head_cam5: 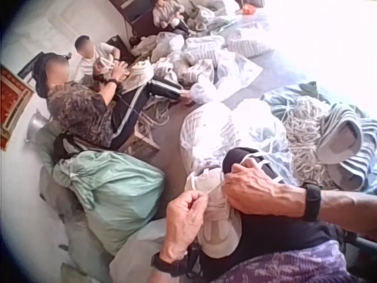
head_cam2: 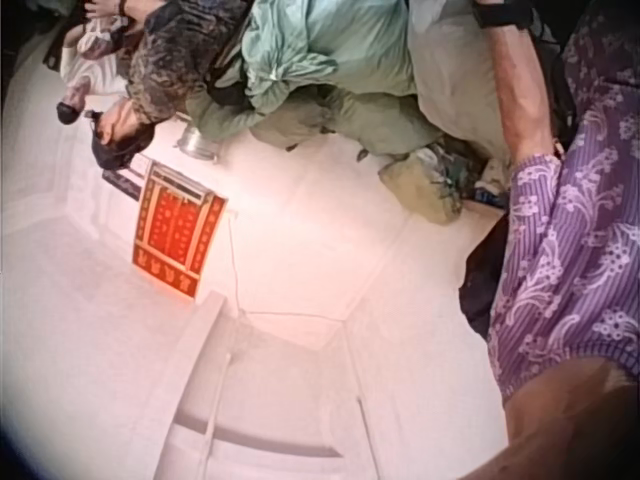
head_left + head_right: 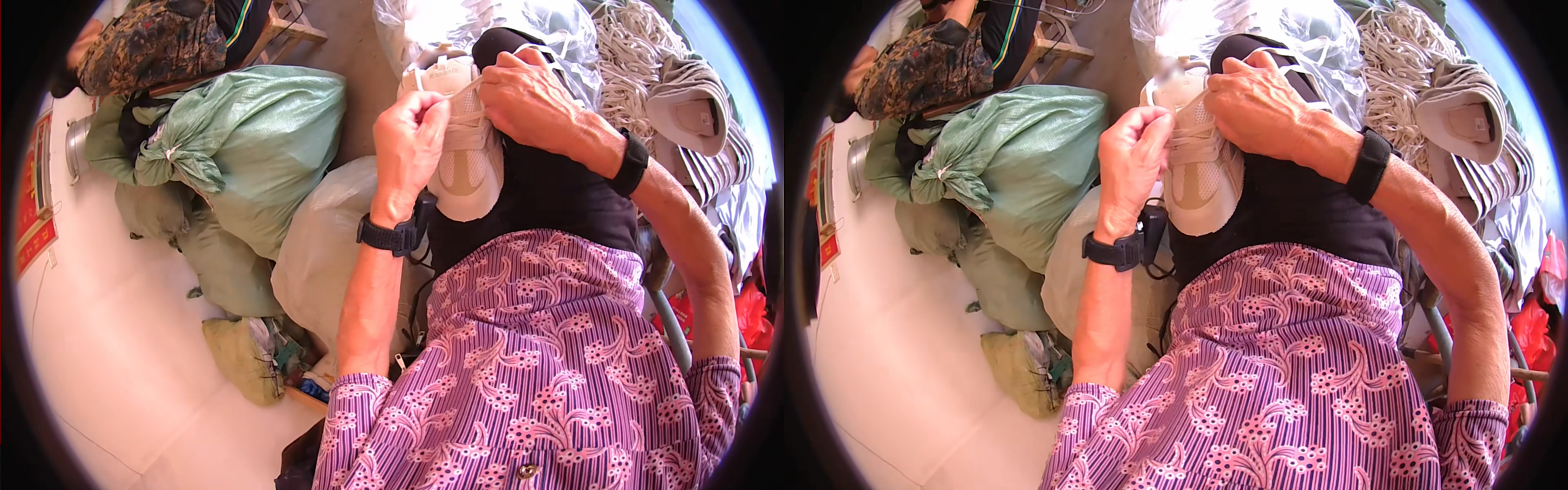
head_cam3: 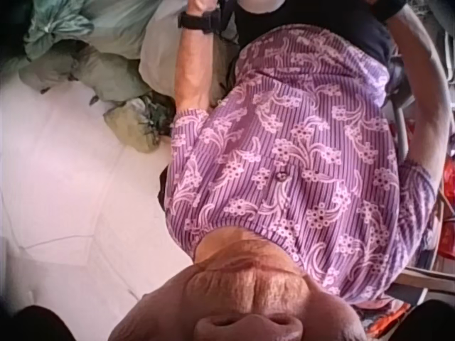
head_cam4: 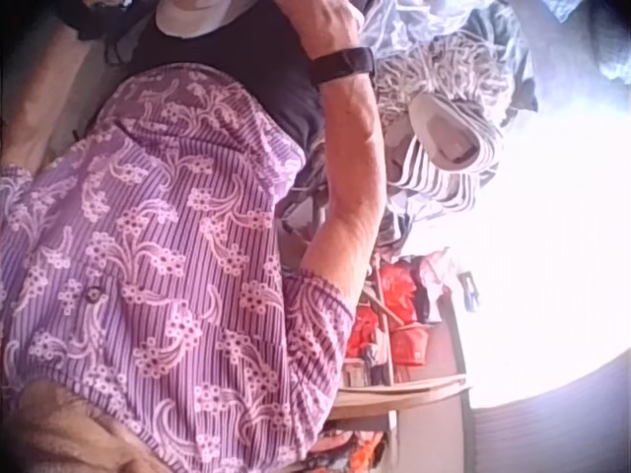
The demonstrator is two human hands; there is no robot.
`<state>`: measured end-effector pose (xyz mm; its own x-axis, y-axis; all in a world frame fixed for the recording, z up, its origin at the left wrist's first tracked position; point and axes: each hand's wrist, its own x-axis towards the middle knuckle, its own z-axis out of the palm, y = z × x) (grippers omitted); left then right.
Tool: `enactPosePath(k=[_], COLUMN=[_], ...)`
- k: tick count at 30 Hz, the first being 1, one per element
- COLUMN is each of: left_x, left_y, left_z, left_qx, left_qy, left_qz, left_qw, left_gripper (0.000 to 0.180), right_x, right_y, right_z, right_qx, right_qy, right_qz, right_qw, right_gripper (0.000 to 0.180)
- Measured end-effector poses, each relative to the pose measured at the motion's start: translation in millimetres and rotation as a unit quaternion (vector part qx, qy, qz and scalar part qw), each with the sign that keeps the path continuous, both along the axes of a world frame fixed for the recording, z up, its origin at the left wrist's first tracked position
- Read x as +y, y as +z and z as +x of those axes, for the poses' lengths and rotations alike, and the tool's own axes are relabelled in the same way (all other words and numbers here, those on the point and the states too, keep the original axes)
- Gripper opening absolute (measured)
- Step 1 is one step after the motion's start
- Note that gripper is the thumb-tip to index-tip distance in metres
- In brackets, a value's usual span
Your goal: The recorder is lacing a white shoe while sitting in a workspace with several other people performing similar tasks.
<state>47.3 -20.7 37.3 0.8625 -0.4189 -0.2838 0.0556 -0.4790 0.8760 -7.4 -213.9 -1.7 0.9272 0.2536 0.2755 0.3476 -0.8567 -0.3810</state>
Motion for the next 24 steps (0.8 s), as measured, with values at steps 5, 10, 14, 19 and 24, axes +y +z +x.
enactPosePath(k=[5, 10, 14, 19, 24], left_x=[-31, -37, -45, -54, -44], left_y=[14, 18, 19, 12, -1], left_z=[1, 12, 25, 30, 30], left_qx=[0.079, 0.145, 0.160, 0.120, -0.120], left_qy=[-0.118, -0.127, -0.189, -0.238, -0.345], left_qz=[0.123, 0.165, 0.222, 0.271, 0.207], left_qw=[0.982, 0.967, 0.943, 0.925, 0.907], left_gripper=[0.028, 0.027, 0.022, 0.014, 0.013], right_x=[-6, -8, -4, 0, -2], right_y=[4, -3, -10, -10, -7], right_z=[-5, -7, -6, -4, -7], right_qx=[-0.001, -0.025, -0.023, -0.028, -0.017], right_qy=[0.029, 0.051, 0.043, 0.027, -0.005], right_qz=[0.044, 0.048, 0.051, 0.050, 0.038], right_qw=[0.999, 0.997, 0.997, 0.998, 0.999], right_gripper=[0.009, 0.011, 0.011, 0.008, 0.030])
